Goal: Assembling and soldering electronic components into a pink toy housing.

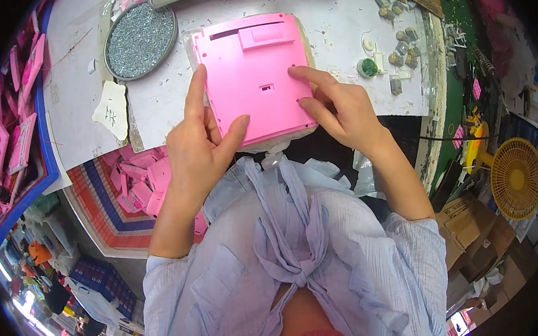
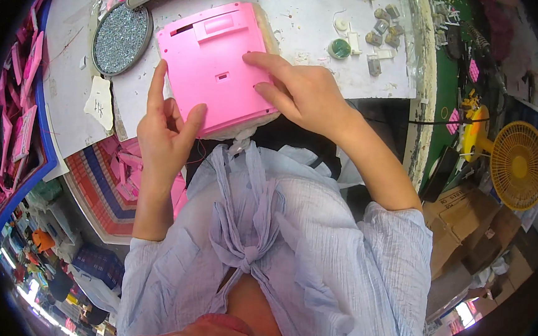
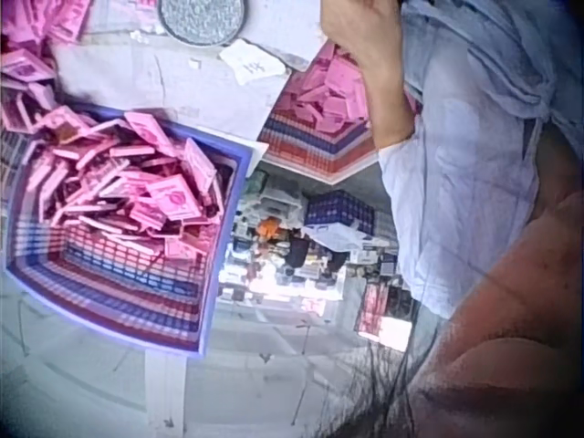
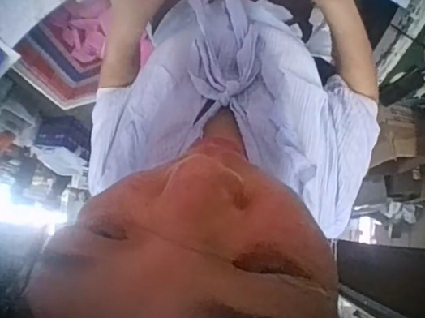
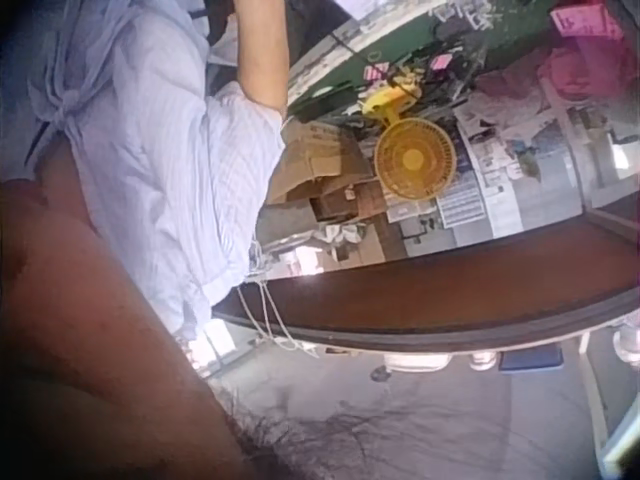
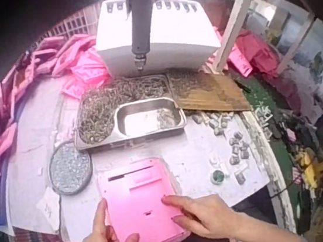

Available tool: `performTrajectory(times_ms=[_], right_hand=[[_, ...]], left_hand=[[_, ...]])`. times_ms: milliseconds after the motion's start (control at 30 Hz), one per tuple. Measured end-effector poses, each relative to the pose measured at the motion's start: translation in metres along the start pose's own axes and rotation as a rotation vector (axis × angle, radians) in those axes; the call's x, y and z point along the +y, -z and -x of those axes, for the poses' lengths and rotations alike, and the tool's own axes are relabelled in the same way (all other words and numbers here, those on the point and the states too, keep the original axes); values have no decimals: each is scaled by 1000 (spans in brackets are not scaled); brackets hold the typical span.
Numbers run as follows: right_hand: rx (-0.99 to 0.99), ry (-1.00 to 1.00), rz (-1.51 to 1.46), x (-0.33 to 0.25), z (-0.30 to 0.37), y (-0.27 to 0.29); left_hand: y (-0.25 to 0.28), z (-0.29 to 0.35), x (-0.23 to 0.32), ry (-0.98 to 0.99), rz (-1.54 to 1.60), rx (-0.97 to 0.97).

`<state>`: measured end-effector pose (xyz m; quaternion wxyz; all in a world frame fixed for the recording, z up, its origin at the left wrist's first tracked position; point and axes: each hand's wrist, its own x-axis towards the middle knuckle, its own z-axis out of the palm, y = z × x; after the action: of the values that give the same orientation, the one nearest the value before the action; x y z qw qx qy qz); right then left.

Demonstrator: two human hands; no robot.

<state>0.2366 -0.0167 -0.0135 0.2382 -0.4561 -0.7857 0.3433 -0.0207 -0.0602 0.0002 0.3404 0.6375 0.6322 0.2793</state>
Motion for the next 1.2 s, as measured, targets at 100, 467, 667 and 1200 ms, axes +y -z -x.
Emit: performTrajectory(times_ms=[100, 467, 667, 1200], right_hand=[[-25, 59, 87, -1, -1, 1], [-297, 95, 674, -38, -18, 20], [-459, 270, 705, -52, -63, 37], [-150, 830, 841, -55, -285, -103]], left_hand=[[-3, 7, 0, 56, -41, -4], [15, 10, -12, 52, -78, -165], [79, -76, -64, -143, -238, 299], [87, -102, -107, -225, -339, 482]])
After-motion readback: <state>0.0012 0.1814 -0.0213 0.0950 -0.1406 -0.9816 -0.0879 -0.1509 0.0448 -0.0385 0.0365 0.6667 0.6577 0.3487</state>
